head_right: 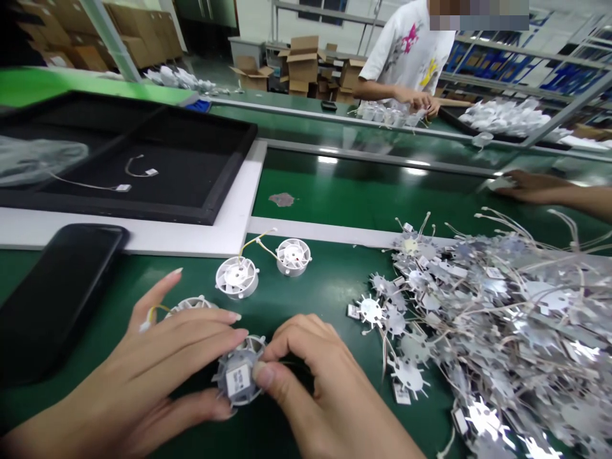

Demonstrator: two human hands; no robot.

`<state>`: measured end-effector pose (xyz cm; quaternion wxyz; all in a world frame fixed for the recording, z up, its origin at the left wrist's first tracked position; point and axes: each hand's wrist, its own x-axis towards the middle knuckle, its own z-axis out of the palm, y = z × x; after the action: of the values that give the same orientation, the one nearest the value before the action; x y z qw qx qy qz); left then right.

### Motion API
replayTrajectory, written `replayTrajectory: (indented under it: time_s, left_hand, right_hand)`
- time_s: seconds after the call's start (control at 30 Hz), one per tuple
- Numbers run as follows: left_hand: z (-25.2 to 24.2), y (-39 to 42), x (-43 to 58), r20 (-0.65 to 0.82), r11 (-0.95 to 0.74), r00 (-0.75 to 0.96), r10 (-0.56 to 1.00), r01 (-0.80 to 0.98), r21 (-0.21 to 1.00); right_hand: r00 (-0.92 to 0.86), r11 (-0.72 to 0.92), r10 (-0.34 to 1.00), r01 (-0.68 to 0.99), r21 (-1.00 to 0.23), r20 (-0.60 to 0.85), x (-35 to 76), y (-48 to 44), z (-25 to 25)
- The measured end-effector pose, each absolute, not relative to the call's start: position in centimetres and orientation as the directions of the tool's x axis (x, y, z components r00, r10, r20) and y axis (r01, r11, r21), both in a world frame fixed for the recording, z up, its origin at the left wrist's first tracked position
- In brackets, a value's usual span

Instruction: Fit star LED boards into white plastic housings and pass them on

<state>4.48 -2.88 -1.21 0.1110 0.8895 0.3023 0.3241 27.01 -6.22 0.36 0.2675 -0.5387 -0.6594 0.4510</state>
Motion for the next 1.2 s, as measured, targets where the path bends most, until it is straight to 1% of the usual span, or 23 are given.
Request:
replayTrajectory:
  time_s: [0.1, 0.27, 0.43, 0.6, 0.8, 0.87, 0.97, 1.03, 1.1, 1.2]
  left_hand:
    - [-1.7, -2.7, 4.5, 0.472, -0.77, 0.61, 0.637, 0.477, 0.424]
    - [-1.9, -2.4, 4.1, 0.416, -0.77, 0.65, 0.635, 0.499, 0.397]
    - [-1.2, -1.9, 3.4, 0.326, -0.831, 0.776, 0.54, 0.429, 0.354]
    - [-1.1, -1.7, 3.3, 0.313, -0.811, 0.763, 0.566, 0.447, 0.378]
    - [-1.5, -2.0, 3.3, 0.308, -0.826, 0.778, 0.548, 0.443, 0.349]
    - [-1.5, -2.0, 3.4, 0.293, -0.827, 0.787, 0.542, 0.438, 0.354]
    - [-1.3, -1.7, 3.4, 0.294, -0.829, 0.793, 0.533, 0.421, 0.367]
    - [-1.2, -1.6, 3.5, 0.296, -0.826, 0.79, 0.537, 0.421, 0.375]
    - [-1.2, -1.7, 3.6, 0.296, -0.821, 0.786, 0.543, 0.422, 0.384]
    - [-1.8, -2.2, 4.0, 0.346, -0.807, 0.741, 0.576, 0.447, 0.386]
  right_hand:
    - [-0.269, -0.002, 0.948, 0.535, -0.845, -0.172, 27.1, -6.1, -0.1]
    - [-0.294, -0.004, 0.925, 0.625, -0.781, -0.24, 27.4, -5.9, -0.5]
    - [-0.311, 0.004, 0.916, 0.64, -0.768, -0.254, 27.3, -5.9, -0.6]
    - [-0.302, -0.01, 0.913, 0.655, -0.756, -0.273, 27.1, -5.6, -0.7]
    - [-0.294, 0.022, 0.925, 0.675, -0.737, -0.241, 27.7, -5.7, -0.4]
    - [-0.328, 0.069, 0.92, 0.679, -0.731, -0.217, 28.0, -5.7, -0.2]
    - [-0.42, 0.208, 0.897, 0.673, -0.71, -0.135, 28.5, -5.6, -0.1]
    - [-0.467, 0.307, 0.882, 0.674, -0.672, -0.066, 28.6, -5.5, -0.3]
    - [-0.505, 0.401, 0.863, 0.681, -0.613, 0.004, 28.7, -5.5, -0.5]
    - [-0.576, 0.542, 0.813, 0.692, -0.477, 0.089, 28.7, -5.6, -0.7]
